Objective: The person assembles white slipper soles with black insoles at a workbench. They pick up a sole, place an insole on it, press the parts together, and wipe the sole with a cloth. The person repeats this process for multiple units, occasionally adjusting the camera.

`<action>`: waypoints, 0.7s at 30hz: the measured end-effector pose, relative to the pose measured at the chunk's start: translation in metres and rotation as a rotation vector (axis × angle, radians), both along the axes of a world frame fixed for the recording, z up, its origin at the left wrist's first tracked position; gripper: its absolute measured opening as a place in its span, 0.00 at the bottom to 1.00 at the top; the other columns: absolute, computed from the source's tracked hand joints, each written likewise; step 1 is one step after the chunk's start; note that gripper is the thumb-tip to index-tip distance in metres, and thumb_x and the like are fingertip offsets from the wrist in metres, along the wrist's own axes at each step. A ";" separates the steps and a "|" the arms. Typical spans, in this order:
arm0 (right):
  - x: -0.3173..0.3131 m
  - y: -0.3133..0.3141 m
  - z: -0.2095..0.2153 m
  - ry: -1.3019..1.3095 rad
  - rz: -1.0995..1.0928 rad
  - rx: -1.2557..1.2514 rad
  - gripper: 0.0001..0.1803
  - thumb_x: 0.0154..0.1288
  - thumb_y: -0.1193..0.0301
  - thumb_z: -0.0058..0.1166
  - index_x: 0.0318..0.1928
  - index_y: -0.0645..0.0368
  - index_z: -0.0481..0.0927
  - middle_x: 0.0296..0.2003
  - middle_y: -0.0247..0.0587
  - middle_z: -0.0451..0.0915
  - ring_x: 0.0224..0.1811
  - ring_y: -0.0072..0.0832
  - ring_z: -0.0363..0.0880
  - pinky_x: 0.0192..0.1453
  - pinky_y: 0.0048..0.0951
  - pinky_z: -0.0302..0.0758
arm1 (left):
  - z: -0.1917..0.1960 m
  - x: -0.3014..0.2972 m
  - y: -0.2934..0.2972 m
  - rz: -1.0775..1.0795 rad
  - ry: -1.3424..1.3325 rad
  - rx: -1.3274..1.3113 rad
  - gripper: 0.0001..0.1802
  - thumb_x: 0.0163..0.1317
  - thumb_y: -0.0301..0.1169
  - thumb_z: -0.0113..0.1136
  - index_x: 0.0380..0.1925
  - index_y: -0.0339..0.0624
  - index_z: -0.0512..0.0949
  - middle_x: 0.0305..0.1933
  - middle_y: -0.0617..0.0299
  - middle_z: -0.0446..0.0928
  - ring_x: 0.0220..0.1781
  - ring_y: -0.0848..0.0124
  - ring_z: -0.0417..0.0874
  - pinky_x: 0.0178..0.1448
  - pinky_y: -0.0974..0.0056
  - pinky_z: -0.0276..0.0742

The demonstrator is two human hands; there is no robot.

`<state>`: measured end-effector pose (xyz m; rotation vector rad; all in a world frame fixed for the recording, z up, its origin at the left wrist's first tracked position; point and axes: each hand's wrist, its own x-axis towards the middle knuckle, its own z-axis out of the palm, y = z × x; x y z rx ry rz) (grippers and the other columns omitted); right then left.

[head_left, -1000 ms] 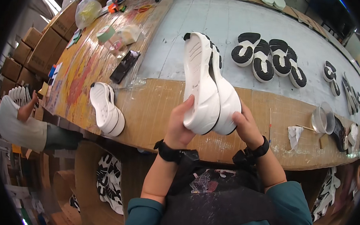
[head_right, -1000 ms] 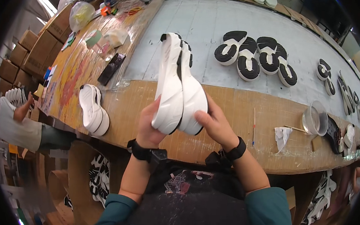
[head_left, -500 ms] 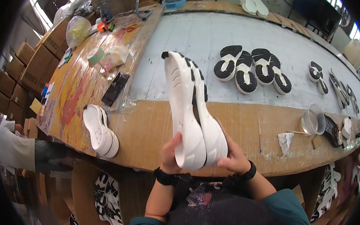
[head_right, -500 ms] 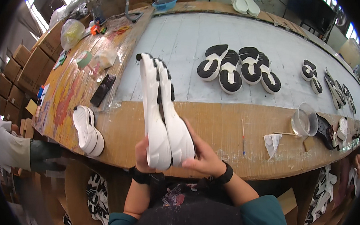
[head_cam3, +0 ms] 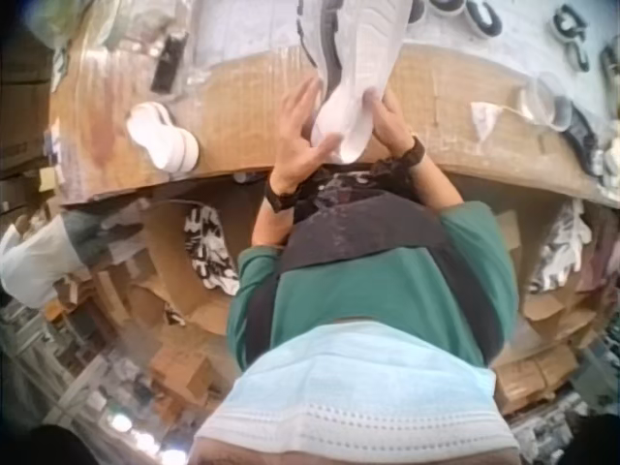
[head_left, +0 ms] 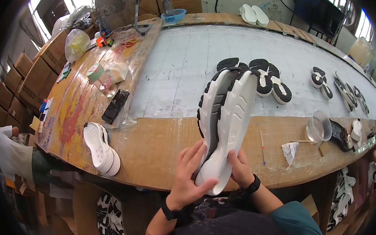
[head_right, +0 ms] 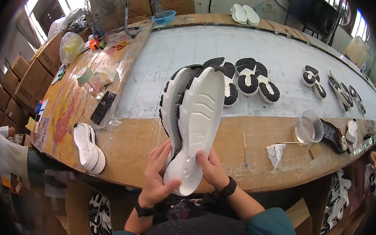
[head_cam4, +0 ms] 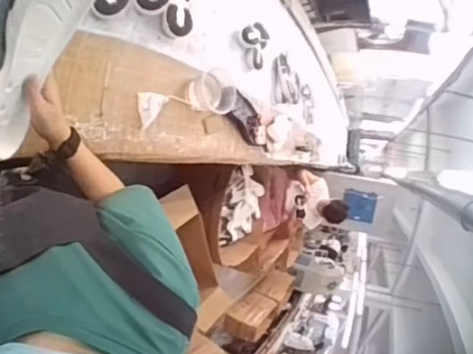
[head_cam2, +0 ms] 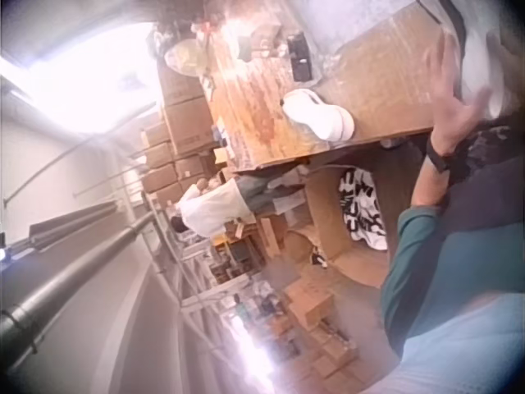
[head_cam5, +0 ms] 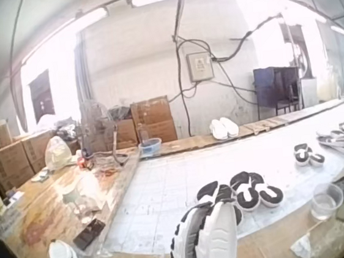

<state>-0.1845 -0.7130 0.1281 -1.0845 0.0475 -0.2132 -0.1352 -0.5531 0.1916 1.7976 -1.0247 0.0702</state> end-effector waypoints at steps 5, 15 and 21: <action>-0.002 -0.011 -0.004 0.113 0.188 0.246 0.23 0.69 0.59 0.30 0.57 0.63 0.58 0.48 0.42 0.70 0.48 0.29 0.71 0.52 0.30 0.69 | -0.008 0.008 0.007 -0.309 0.580 -0.279 0.32 0.54 0.28 0.55 0.59 0.34 0.58 0.64 0.52 0.55 0.63 0.64 0.58 0.65 0.62 0.52; -0.002 -0.011 0.014 0.085 0.322 0.552 0.22 0.69 0.65 0.33 0.60 0.62 0.56 0.53 0.42 0.66 0.52 0.27 0.69 0.56 0.29 0.68 | -0.011 0.002 -0.005 -0.417 0.883 -0.542 0.40 0.50 0.31 0.54 0.62 0.33 0.49 0.67 0.52 0.48 0.68 0.64 0.52 0.68 0.62 0.45; 0.001 -0.013 0.036 0.275 0.242 0.374 0.21 0.69 0.66 0.33 0.57 0.66 0.60 0.52 0.43 0.69 0.50 0.28 0.72 0.52 0.29 0.72 | 0.001 0.005 -0.014 -0.256 1.134 -0.606 0.31 0.61 0.37 0.42 0.60 0.30 0.52 0.61 0.48 0.58 0.61 0.63 0.63 0.63 0.62 0.58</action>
